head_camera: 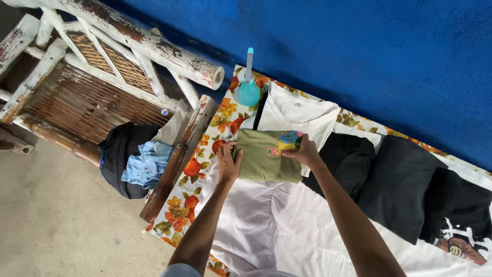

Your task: The person folds multiple garments one by one on a table covered with a white sheet. They handle black and white t-shirts, black pants, and a green t-shirt, smoothing and folding each item into neat rectangles and stacking them on the table.

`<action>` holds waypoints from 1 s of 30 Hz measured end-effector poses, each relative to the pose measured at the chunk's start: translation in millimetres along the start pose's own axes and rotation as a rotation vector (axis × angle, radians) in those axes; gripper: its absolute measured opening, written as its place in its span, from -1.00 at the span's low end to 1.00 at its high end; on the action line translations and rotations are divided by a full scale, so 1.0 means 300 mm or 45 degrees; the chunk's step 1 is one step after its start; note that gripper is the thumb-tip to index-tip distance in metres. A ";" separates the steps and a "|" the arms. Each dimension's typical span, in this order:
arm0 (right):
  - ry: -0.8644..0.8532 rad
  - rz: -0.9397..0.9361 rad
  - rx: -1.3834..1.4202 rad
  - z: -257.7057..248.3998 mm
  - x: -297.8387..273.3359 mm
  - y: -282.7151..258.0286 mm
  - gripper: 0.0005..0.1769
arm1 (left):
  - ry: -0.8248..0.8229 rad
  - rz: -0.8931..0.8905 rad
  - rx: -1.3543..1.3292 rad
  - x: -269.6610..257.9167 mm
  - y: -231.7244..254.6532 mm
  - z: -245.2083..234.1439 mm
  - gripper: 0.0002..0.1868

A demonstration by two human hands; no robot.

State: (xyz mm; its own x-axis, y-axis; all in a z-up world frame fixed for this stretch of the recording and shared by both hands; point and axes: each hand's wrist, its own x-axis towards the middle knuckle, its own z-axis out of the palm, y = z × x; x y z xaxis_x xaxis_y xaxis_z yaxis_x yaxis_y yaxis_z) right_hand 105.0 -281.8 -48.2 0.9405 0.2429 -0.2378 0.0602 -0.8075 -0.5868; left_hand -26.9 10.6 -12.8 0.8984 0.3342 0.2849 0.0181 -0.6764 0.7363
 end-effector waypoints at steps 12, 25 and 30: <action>-0.427 0.467 1.037 -0.100 -0.019 -0.188 -0.58 | -0.714 -0.497 -0.121 0.063 -0.313 0.048 -0.58; -0.424 0.451 1.049 -0.068 0.014 -0.134 -0.80 | -0.528 -0.474 -0.156 0.030 -0.299 0.071 -0.59; -0.427 0.503 1.024 -0.096 -0.007 -0.171 -0.79 | -0.622 -0.575 -0.228 0.030 -0.286 0.061 -0.63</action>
State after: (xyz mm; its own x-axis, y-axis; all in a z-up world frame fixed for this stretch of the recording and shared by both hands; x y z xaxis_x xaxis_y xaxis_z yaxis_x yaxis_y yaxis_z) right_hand 109.5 -256.4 4.7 0.6913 0.2736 -0.6687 -0.6064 -0.2834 -0.7429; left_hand -12.3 59.6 -84.7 0.9156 0.1947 -0.3519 0.4019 -0.4076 0.8200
